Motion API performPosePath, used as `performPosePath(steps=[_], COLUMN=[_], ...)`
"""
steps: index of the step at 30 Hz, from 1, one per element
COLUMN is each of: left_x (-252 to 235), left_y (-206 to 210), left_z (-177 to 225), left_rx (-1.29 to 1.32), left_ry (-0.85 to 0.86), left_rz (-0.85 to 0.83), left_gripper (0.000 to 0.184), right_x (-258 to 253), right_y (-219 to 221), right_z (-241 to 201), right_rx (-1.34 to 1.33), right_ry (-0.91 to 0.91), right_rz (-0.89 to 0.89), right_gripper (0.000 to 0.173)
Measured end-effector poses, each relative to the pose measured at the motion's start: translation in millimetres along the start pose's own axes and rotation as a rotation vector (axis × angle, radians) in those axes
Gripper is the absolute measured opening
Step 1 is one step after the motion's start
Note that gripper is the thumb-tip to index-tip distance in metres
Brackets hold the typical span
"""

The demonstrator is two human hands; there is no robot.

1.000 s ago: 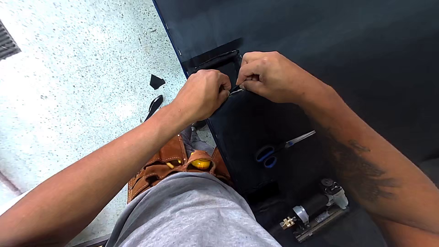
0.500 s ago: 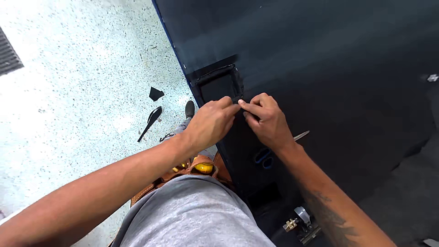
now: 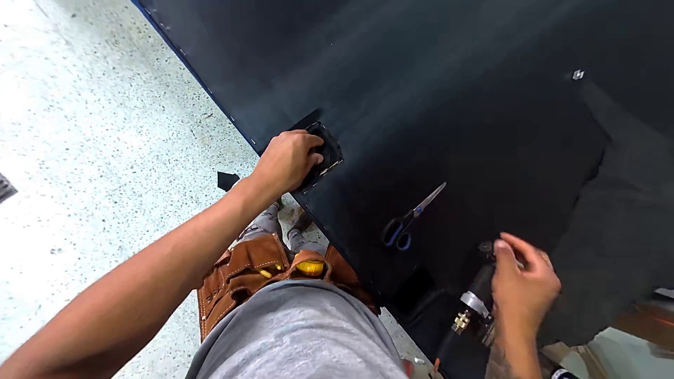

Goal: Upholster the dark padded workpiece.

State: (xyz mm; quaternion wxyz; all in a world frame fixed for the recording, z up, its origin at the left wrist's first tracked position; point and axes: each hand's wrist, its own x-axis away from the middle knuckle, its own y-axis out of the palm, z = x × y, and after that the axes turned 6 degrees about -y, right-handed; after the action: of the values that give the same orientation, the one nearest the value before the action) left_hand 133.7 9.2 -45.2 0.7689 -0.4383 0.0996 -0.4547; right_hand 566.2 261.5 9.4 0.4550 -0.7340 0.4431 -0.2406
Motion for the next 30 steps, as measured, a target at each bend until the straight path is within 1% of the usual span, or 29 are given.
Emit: performPosePath(steps=[2,3,5,7,9,13,15,18,20,21,25,27,28,30], left_x=[-10,-11,-8,-7,-6,-5,-1,5,6,7,20,34,41,53], left_y=[3,6,16,24,29,30,30,34,37,38,47,49,50,52], left_z=[2,3,3,5,11,21,20,19,22,25,29,24,22,21], left_rx=[-0.055,-0.065,-0.048,-0.036,-0.050,0.038,0.134,0.262,0.292,0.256,0.046,-0.022,-0.064,-0.156], left_ry=[0.005,0.001,-0.013,-0.042,-0.081,-0.201,-0.263,-0.310,-0.288,-0.252,-0.025,0.057,0.083,0.100], left_rz=[-0.077,-0.086,-0.051,0.034,0.083,0.068,0.064,0.049,0.044,0.057,0.183,0.194,0.178,0.105], left_gripper=[0.022,0.022,0.021,0.017,0.014,0.012,0.012,0.016,0.019,0.020,0.017,0.022,0.028,0.043], right_x=[24,33,43,45,47,47,48,49,47,46,37,28,22,8], right_y=[-9,-9,-3,5,6,5,7,11,13,11,-8,-19,-24,-27], right_z=[35,48,58,58,62,59,55,56,61,61,35,4,-15,-63], right_rx=[0.091,0.112,0.103,0.096,0.151,0.201,0.205,0.212,0.203,0.178,-0.003,-0.091,-0.159,-0.300], right_ry=[0.156,0.212,0.296,0.331,0.349,0.433,0.441,0.438,0.448,0.468,0.585,0.587,0.551,0.397], right_rz=[0.075,0.087,0.082,0.089,0.100,0.091,0.063,0.027,0.028,0.029,0.062,0.040,0.017,-0.090], right_gripper=[0.040,0.046,0.061,0.070,0.073,0.082,0.087,0.092,0.090,0.088,0.072,0.058,0.050,0.034])
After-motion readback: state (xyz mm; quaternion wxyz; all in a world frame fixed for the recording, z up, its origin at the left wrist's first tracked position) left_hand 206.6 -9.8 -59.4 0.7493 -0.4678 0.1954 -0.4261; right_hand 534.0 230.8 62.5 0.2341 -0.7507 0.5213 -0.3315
